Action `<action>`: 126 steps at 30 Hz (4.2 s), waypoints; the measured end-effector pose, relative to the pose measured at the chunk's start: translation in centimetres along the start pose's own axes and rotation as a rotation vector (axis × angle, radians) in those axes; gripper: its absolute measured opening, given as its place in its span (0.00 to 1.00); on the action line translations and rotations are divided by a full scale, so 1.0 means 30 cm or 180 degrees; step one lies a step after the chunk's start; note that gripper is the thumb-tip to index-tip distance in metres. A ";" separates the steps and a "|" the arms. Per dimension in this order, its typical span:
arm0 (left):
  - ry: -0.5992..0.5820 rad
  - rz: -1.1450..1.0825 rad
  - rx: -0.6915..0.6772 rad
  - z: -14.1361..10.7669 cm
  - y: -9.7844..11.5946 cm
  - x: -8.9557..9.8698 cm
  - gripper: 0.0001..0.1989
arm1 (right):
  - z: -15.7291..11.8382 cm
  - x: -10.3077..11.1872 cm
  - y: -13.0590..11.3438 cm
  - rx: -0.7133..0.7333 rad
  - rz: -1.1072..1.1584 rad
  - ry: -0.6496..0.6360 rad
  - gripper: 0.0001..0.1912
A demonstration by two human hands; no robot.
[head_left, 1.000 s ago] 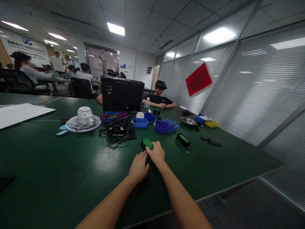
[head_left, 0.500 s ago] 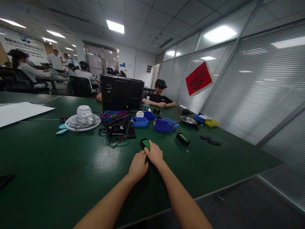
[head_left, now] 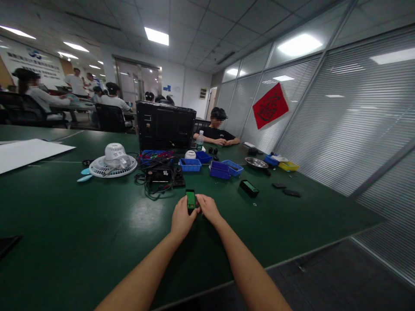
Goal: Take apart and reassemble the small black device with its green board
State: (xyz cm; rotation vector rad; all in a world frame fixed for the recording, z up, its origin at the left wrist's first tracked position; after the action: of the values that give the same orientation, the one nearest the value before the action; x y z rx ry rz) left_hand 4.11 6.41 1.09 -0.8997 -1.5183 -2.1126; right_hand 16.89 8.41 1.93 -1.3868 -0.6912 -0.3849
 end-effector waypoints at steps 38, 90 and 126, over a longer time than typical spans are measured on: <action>0.0340 0.1118 0.1512 -0.174 -0.304 0.489 0.24 | 0.035 -0.013 0.056 0.0022 0.0531 0.0127 0.12; 0.0455 0.0712 0.1472 -0.199 -0.291 0.474 0.34 | 0.136 -0.149 -0.076 -0.0238 -0.0482 -0.0035 0.12; -0.0363 -0.0472 0.0219 -0.026 -0.159 0.146 0.15 | -0.001 0.047 -0.004 -0.1038 -0.1490 0.0394 0.27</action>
State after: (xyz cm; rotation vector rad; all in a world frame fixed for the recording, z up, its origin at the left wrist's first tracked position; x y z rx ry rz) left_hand -2.32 7.54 0.66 -0.9232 -1.7538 -2.1274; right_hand 17.87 8.56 2.92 -1.4832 -0.8768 -0.9814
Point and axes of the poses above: each hand's wrist, its own z-axis towards the middle knuckle, its own x-axis out of the back of the hand, y = z × x, the point moved 5 cm from there along z, towards the middle knuckle, and after that the axes turned 15 degrees about -y, right-handed, at the moved point
